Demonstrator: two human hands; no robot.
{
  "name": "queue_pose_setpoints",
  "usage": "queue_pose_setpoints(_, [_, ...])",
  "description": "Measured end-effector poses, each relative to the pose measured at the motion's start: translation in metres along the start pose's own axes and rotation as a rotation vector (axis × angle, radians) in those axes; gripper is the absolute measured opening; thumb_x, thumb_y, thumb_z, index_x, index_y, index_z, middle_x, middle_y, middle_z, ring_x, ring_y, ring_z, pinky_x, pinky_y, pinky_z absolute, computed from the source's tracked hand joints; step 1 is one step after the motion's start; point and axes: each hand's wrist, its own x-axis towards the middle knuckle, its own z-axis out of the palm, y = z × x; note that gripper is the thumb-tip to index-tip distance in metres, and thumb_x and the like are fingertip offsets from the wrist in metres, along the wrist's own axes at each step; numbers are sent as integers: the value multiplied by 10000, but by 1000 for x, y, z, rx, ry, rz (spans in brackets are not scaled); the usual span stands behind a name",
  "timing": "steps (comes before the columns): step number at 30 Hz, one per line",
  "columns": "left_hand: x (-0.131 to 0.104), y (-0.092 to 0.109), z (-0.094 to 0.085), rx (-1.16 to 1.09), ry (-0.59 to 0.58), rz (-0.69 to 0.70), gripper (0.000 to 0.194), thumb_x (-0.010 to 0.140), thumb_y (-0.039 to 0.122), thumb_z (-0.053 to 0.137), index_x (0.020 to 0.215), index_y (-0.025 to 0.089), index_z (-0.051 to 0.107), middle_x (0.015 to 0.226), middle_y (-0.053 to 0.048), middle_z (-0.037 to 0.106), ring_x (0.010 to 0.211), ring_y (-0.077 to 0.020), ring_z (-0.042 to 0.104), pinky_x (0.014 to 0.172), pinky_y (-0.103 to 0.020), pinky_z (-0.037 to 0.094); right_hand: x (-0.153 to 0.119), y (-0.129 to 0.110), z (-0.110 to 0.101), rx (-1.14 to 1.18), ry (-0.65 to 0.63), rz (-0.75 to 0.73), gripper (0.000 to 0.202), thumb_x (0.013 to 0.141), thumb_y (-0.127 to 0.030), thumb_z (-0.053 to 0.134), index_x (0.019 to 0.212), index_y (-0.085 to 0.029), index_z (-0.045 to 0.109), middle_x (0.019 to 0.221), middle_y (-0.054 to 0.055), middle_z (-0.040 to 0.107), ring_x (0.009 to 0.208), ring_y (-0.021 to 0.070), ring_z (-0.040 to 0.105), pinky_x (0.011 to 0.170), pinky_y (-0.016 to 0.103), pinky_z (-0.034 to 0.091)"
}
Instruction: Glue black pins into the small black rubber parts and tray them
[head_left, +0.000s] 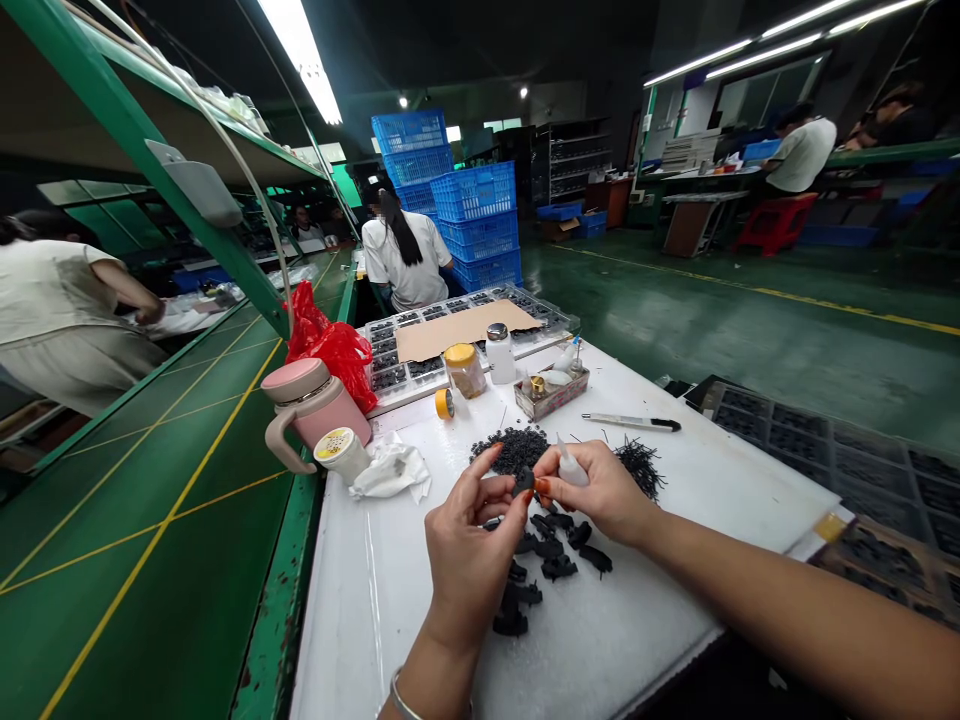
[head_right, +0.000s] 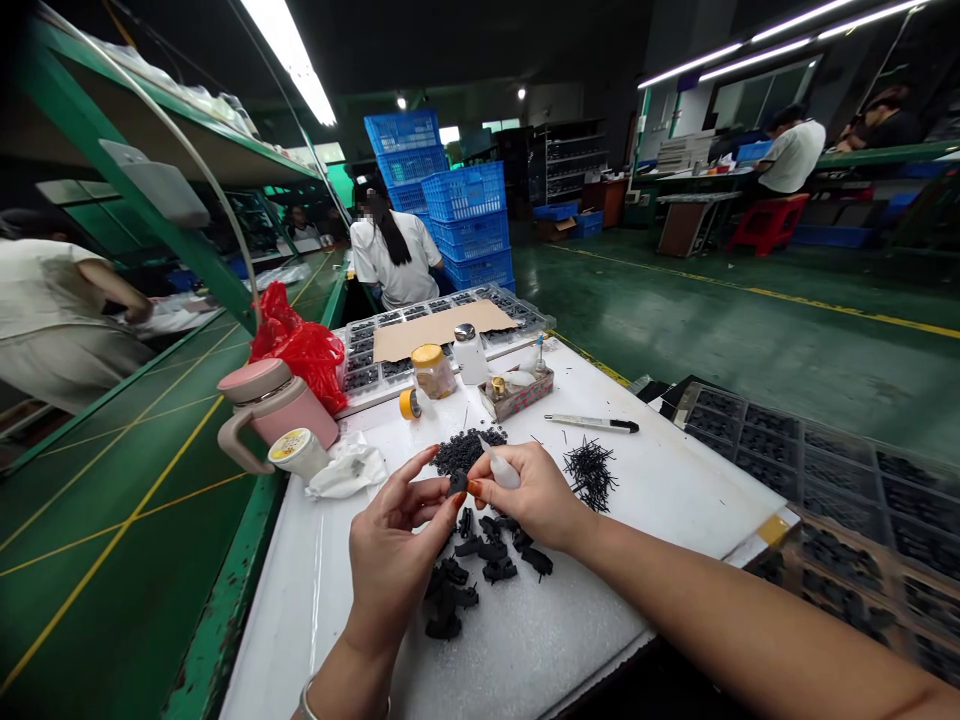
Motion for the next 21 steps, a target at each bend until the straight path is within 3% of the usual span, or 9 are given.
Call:
queue_pose_setpoints(12, [1, -7, -1, 40, 15, 58, 500, 738, 252, 717, 1213, 197, 571, 833, -26, 689, 724, -136, 661, 713, -235, 583, 1, -1, -1, -29, 47, -24, 172, 764, -303, 671, 763, -134, 638, 627, -3, 573, 520, 83, 446, 486, 196, 336])
queue_pose_setpoints(19, [0, -9, -3, 366, -14, 366, 481, 779, 267, 685, 1239, 225, 554, 877, -14, 705, 696, -135, 672, 749, -260, 579, 4, -3, -4, -131, 114, -97, 155, 730, -266, 694, 710, -127, 627, 603, -21, 535, 554, 78, 429, 508, 180, 332])
queue_pose_setpoints(21, [-2, -7, -3, 459, -9, 383, 444, 786, 315, 677, 1213, 244, 577, 875, -7, 709, 720, -152, 682, 731, -250, 574, 3, -6, -7, -175, 113, -118, 142, 731, -257, 683, 707, -126, 632, 590, -25, 532, 549, 77, 434, 503, 177, 329])
